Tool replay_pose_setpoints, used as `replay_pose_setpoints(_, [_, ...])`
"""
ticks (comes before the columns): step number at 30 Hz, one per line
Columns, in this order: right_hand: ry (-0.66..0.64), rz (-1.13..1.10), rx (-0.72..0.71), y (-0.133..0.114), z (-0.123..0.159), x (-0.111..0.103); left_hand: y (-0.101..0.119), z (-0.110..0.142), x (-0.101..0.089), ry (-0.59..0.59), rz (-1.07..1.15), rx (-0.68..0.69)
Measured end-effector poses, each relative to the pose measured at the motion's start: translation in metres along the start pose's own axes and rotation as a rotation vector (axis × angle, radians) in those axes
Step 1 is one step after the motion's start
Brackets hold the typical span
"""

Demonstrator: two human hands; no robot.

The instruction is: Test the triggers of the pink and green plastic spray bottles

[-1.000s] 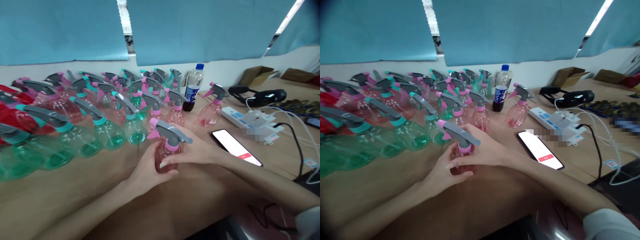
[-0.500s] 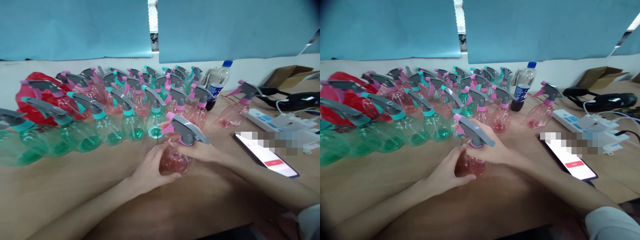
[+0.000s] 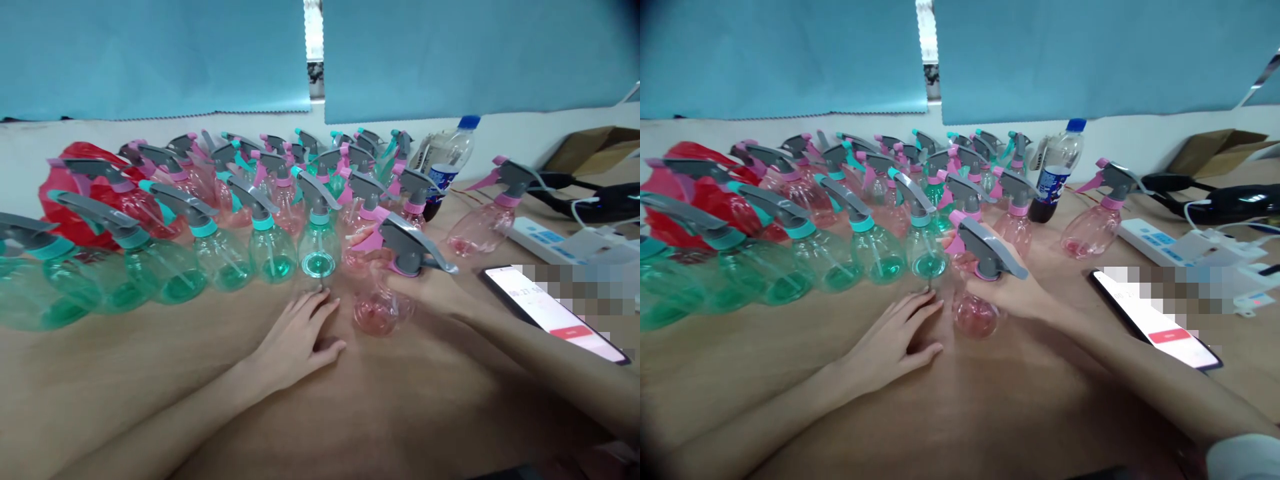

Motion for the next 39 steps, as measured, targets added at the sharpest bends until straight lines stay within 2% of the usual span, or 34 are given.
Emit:
replay_pose_setpoints(6, [-0.001, -0.049, -0.003, -0.004, 0.000, 0.000, 0.000, 0.000, -0.001, -0.006, -0.016, 0.020])
replay_pose_setpoints(10, [0.048, 0.029, 0.028, -0.013, -0.001, -0.004, 0.001, -0.001, -0.002, -0.012, -0.023, 0.025])
replay_pose_setpoints(17, [0.088, 0.106, -0.038, -0.018, -0.002, -0.008, 0.000, -0.002, -0.001, -0.024, -0.045, 0.020])
replay_pose_setpoints(25, [0.106, 0.138, -0.084, -0.039, -0.004, -0.012, 0.001, -0.003, -0.002, -0.040, -0.028, 0.008])
replay_pose_setpoints(33, [0.085, 0.186, -0.037, -0.026, -0.001, -0.012, 0.000, -0.003, -0.002, -0.042, -0.029, 0.010])
replay_pose_setpoints(39, [0.095, 0.054, -0.026, -0.012, 0.003, -0.009, 0.000, -0.002, -0.001, -0.029, -0.024, 0.013])
Point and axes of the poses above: each hand's wrist, its own z-axis away from the middle knuckle, its own x-axis out of the palm, y = z × x, the point moved 4 cm from there along -z, towards the middle knuckle, and after that the axes turned 10 degrees about y, right-handed, at the moved point
